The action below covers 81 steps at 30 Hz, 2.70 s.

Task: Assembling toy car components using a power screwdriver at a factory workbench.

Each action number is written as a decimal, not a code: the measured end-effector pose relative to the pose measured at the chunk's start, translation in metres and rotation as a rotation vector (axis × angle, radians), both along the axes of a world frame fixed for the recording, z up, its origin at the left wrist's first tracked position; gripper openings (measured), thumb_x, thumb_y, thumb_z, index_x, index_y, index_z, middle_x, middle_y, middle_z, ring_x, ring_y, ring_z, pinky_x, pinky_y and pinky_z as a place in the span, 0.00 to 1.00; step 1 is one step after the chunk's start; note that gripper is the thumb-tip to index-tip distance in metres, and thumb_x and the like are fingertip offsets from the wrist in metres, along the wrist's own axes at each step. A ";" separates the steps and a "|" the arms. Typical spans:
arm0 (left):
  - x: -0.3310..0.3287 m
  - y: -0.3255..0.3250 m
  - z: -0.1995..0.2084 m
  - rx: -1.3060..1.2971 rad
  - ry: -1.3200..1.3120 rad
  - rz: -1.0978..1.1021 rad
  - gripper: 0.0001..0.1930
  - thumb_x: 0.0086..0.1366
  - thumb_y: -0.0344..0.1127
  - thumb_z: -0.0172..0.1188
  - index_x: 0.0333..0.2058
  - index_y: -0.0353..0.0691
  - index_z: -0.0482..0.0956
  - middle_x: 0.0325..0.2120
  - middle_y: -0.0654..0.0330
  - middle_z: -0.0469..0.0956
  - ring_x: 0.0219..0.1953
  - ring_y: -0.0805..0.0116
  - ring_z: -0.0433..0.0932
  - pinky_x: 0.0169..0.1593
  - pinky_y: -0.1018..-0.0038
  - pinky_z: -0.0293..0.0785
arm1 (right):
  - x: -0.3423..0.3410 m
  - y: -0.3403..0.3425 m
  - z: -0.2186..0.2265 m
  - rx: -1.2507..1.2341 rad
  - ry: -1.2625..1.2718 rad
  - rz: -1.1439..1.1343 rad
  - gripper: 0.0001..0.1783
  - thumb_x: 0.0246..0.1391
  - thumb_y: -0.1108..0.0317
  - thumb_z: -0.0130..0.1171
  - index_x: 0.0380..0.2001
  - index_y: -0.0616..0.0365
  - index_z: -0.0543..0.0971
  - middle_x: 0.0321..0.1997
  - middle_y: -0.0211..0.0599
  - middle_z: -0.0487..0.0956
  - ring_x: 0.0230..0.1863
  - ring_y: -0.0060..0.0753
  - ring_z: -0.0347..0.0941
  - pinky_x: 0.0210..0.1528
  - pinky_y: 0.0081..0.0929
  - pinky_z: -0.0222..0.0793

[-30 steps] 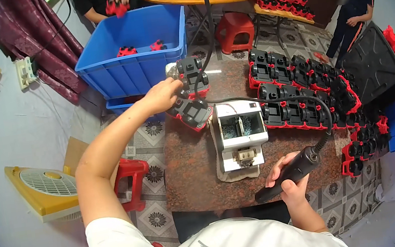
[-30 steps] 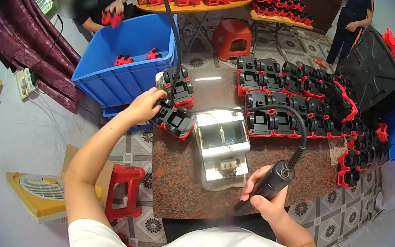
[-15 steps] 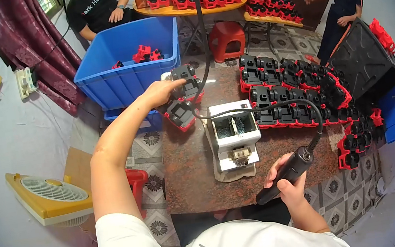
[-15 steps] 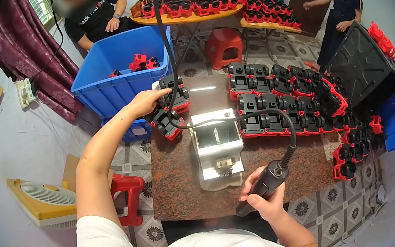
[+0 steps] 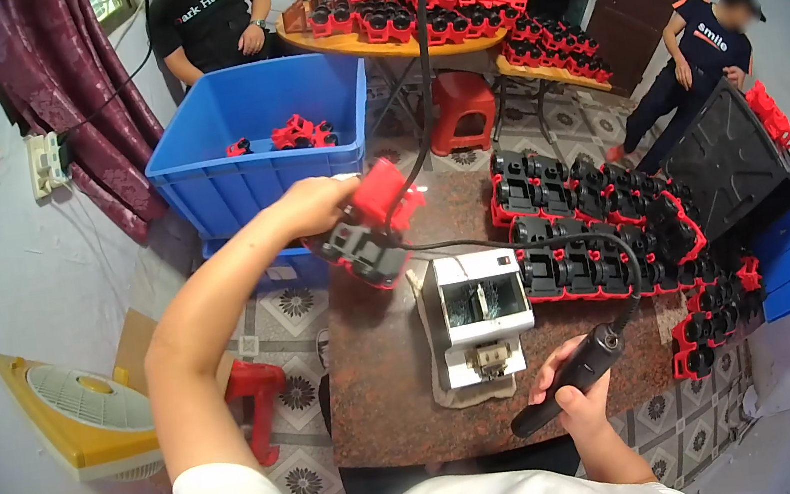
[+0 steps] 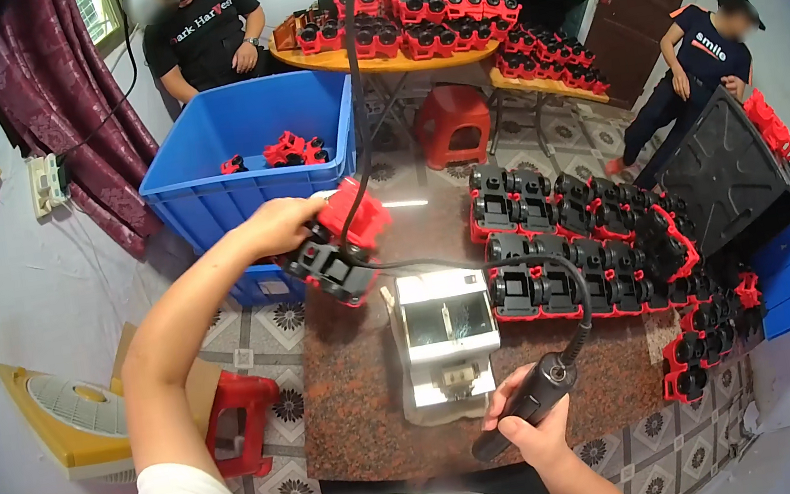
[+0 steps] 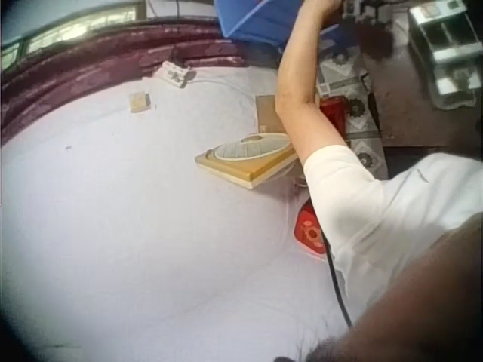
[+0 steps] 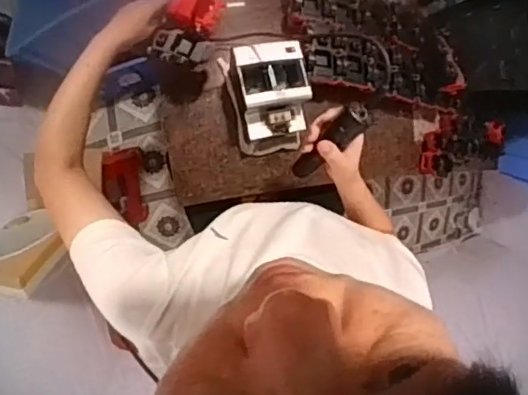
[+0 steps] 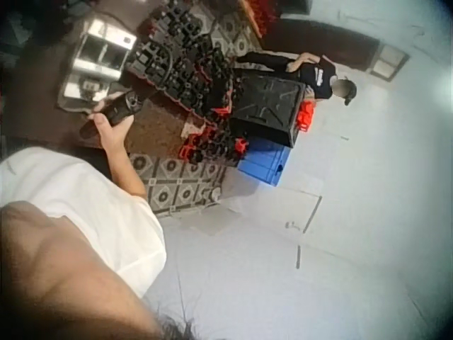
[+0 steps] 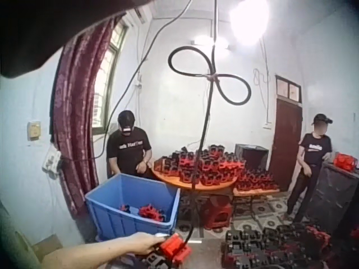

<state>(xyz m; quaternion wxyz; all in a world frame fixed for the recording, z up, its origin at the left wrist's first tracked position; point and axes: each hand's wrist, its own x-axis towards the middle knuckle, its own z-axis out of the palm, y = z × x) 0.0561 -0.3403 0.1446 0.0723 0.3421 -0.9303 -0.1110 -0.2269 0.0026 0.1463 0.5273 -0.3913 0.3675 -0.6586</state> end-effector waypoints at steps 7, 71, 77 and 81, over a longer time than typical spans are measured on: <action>0.067 -0.089 0.029 -0.150 0.414 0.286 0.16 0.50 0.29 0.58 0.39 0.37 0.69 0.31 0.45 0.76 0.38 0.44 0.75 0.40 0.60 0.71 | 0.003 -0.014 -0.005 0.033 0.039 -0.023 0.22 0.41 0.74 0.62 0.40 0.61 0.66 0.27 0.41 0.74 0.27 0.32 0.74 0.31 0.30 0.74; -0.284 0.380 -0.028 0.811 0.903 -0.039 0.12 0.44 0.27 0.67 0.22 0.37 0.70 0.22 0.61 0.74 0.26 0.72 0.74 0.35 0.74 0.71 | 0.125 0.072 -0.013 -0.820 1.146 0.437 0.14 0.50 0.62 0.48 0.30 0.59 0.79 0.31 0.46 0.79 0.36 0.48 0.75 0.38 0.42 0.70; -0.280 0.382 -0.018 0.838 0.855 -0.042 0.11 0.47 0.28 0.67 0.23 0.38 0.70 0.23 0.62 0.74 0.27 0.72 0.74 0.34 0.75 0.70 | 0.125 0.065 -0.028 -0.837 1.014 0.414 0.13 0.42 0.62 0.56 0.22 0.63 0.78 0.23 0.49 0.77 0.28 0.49 0.75 0.32 0.41 0.69; -0.237 0.361 -0.040 0.854 0.800 -0.036 0.11 0.48 0.27 0.66 0.25 0.38 0.69 0.22 0.63 0.72 0.28 0.72 0.74 0.33 0.75 0.70 | 0.050 0.102 -0.009 -0.670 0.550 0.493 0.11 0.47 0.65 0.58 0.21 0.63 0.76 0.23 0.43 0.76 0.27 0.42 0.73 0.33 0.37 0.68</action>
